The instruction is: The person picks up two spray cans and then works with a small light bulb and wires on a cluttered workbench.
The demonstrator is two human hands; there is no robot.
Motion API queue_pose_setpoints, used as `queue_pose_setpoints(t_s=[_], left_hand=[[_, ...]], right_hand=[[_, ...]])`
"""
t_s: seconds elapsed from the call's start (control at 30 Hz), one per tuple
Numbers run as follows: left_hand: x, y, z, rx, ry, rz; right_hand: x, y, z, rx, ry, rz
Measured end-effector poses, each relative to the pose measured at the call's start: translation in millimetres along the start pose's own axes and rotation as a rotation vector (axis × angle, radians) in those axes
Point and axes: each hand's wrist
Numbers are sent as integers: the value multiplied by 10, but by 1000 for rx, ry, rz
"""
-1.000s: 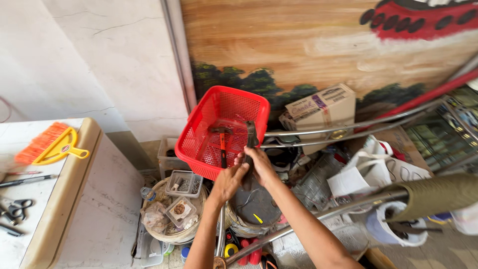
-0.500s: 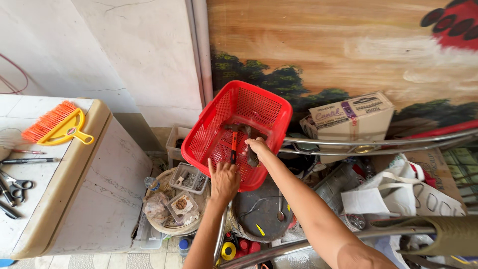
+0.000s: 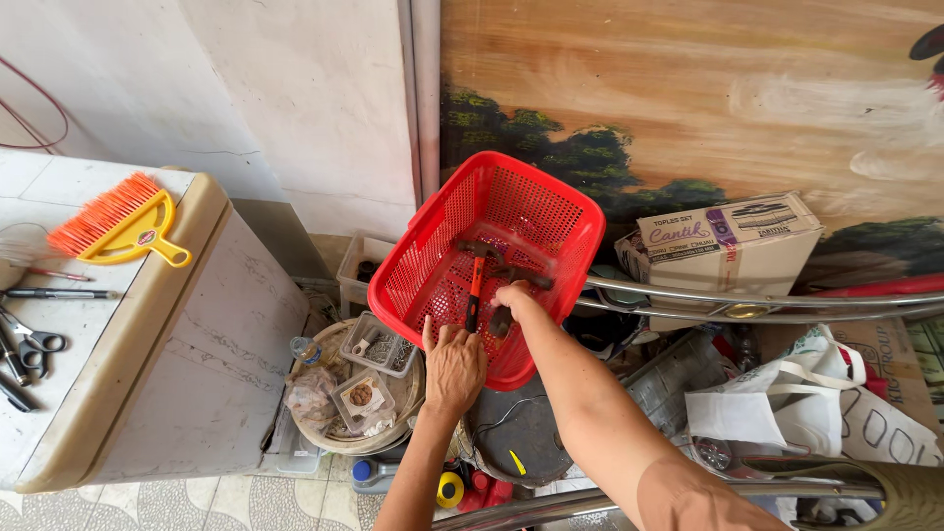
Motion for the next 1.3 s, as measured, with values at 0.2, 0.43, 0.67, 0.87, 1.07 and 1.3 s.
queue_pose_setpoints(t_s=[0.2, 0.43, 0.67, 0.87, 1.07, 1.3], left_hand=[[13, 22, 3, 9, -38, 9], [9, 56, -26, 64, -2, -71], [-131, 76, -437, 232, 127, -219], [-142, 294, -770, 373, 255, -123], [248, 738, -929, 471, 373, 25], [947, 1207, -914, 280, 390, 216]], right_hand=[[-44, 224, 41, -30, 289, -33], [-727, 919, -19, -486, 21, 106], [-1714, 1906, -603, -610, -208, 30], [-2209, 1909, -1534, -508, -336, -131], [-2219, 1540, -2521, -309, -343, -209], [-1794, 1279, -3135, -154, -83, -260]])
Point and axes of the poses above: each hand's wrist, its own y-axis away from the middle knuckle, its own x-axis out of the palm, z = x × y, and after that the axes turned 15 degrees about x, right-handed
